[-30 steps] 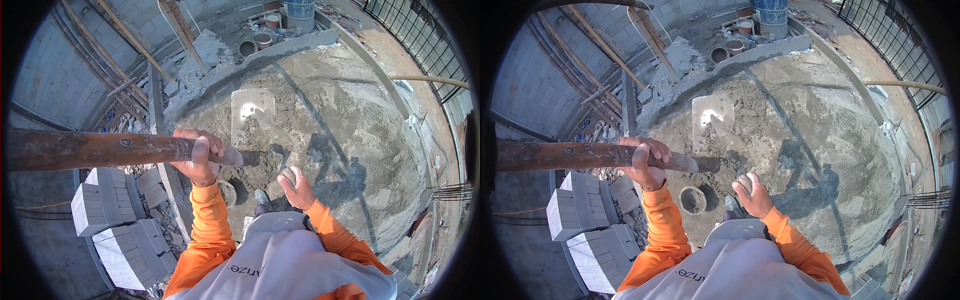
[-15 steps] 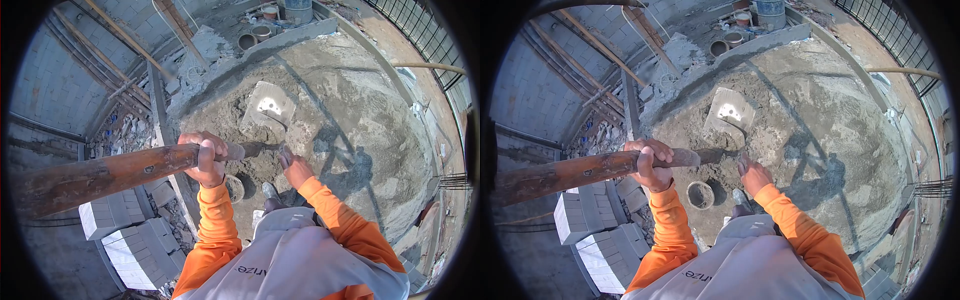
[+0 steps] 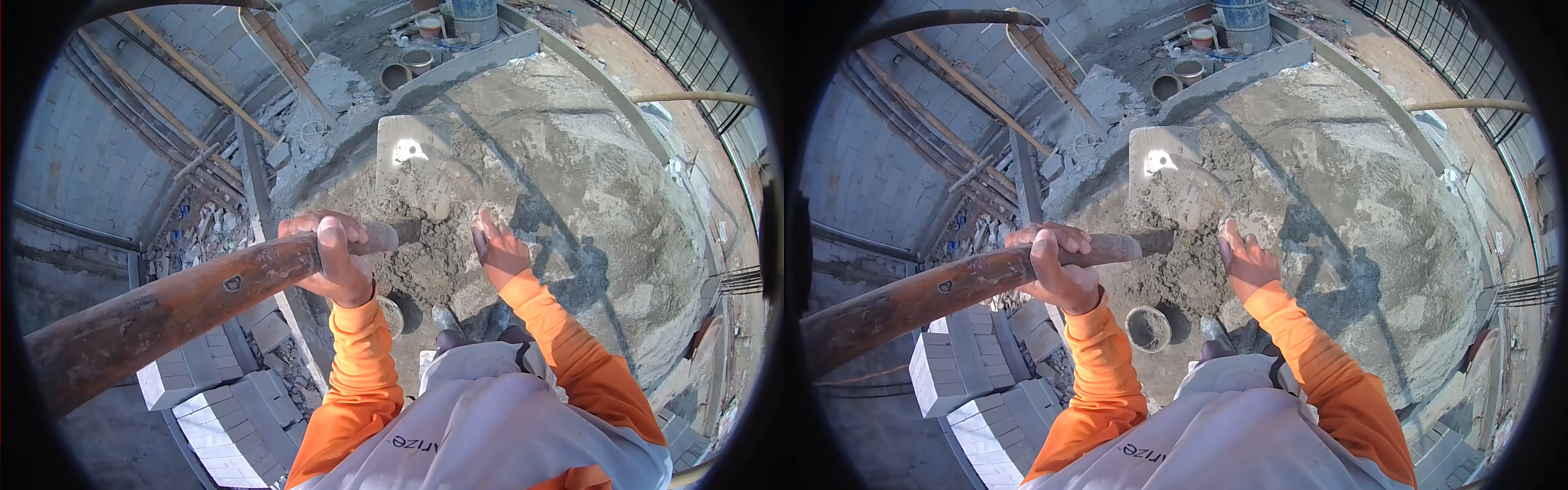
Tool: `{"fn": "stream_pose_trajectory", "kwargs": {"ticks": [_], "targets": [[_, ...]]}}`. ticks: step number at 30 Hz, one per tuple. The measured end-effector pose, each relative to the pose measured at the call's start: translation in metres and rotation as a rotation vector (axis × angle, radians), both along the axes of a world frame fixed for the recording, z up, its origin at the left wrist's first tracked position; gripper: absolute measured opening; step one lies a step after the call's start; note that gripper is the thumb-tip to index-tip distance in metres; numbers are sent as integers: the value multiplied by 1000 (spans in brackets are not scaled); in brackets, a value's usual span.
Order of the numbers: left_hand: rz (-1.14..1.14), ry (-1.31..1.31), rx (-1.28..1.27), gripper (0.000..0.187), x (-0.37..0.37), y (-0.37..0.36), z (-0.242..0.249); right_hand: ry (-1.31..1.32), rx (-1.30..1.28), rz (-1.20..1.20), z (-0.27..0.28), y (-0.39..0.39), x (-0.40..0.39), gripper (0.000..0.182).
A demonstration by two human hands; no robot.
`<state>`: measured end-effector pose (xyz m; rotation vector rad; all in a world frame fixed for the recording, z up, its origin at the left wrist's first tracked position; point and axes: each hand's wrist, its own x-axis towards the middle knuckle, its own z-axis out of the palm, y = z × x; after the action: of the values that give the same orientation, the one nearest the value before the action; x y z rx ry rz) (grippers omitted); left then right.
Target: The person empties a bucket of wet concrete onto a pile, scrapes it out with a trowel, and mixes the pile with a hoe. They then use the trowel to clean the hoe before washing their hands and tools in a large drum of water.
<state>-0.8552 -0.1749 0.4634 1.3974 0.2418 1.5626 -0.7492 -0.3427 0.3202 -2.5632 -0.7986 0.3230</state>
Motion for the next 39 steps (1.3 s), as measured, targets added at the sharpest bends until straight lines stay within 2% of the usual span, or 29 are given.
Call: {"fn": "stream_pose_trajectory", "kwargs": {"ticks": [1, 3, 4, 5, 7, 9, 11, 12, 15, 17, 18, 19, 20, 21, 23, 24, 25, 27, 28, 29, 31, 32, 33, 35, 36, 37, 39], "targets": [[-15, 1, 15, 11, 1, 1, 3, -6, 5, -3, -2, 1, -6, 50], [-34, -19, 12, 11, 0, 6, 3, 41, -118, 208, -14, 3, -19, 49], [-52, -30, 5, 11, -1, 8, 2, -60, -68, 162, -16, 5, -13, 49], [-62, -24, 8, 11, -3, 10, 0, -54, -65, 152, -11, 13, 2, 49], [-180, -46, 5, 10, -11, 13, -1, -59, 142, 29, 8, 31, 32, 47], [-242, -43, 49, 9, -13, 16, -2, -40, 91, 56, 16, 31, 17, 44], [-413, -86, 49, 10, -17, 20, -5, 56, 32, 294, 6, 31, 0, 39], [-467, -82, 42, 11, -20, 22, -7, 58, 37, 285, 2, 31, 7, 39], [-542, -113, 84, 14, -27, 23, -12, 55, 51, 79, 51, 36, 34, 40], [-585, -101, 104, 16, -27, 24, -10, -1, 37, 60, 26, 36, 30, 40], [-606, -84, 127, 11, -27, 23, -8, -6, 58, 210, 0, 34, 16, 39], [-626, -74, 155, 10, -23, 22, -8, -19, 80, 360, -1, 33, 11, 39], [-635, -78, 157, 10, -23, 22, -9, -56, 91, 396, -2, 32, 15, 39], [-653, -62, 192, 11, -27, 24, -10, -51, 91, 384, -3, 31, 21, 39], [-672, -40, 219, 14, -31, 24, -13, 71, 106, 151, 39, 30, 38, 39], [-666, -63, 234, 14, -34, 23, -11, -19, 66, 92, 49, 26, 38, 37], [-656, -92, 252, 14, -34, 21, -8, -16, 62, 93, 38, 26, 37, 37], [-685, -97, 282, 13, -32, 22, 0, 162, 118, 252, 8, 21, 23, 36], [-694, -98, 290, 13, -29, 23, 3, 275, 61, 241, 21, 23, 19, 36], [-704, -92, 292, 13, -29, 23, 4, 277, 64, 236, 16, 22, 23, 36], [-740, -90, 307, 13, -33, 26, 3, 160, 491, 300, -2, 21, 31, 35], [-760, -97, 318, 13, -34, 26, 1, 129, 324, 190, 31, 20, 29, 35], [-764, -93, 311, 13, -35, 27, 1, 135, 321, 185, 37, 22, 31, 35], [-818, 5, 487, 17, -37, 26, 8, 192, 92, 213, 42, 26, 40, 37], [-821, -24, 459, 20, -34, 25, 9, 239, 120, 310, 38, 26, 38, 39], [-823, -27, 467, 20, -32, 28, 10, 232, 125, 308, 44, 28, 41, 39], [-873, -36, 441, 19, -34, 30, 10, 159, 159, 420, 62, 26, 46, 41]]}}
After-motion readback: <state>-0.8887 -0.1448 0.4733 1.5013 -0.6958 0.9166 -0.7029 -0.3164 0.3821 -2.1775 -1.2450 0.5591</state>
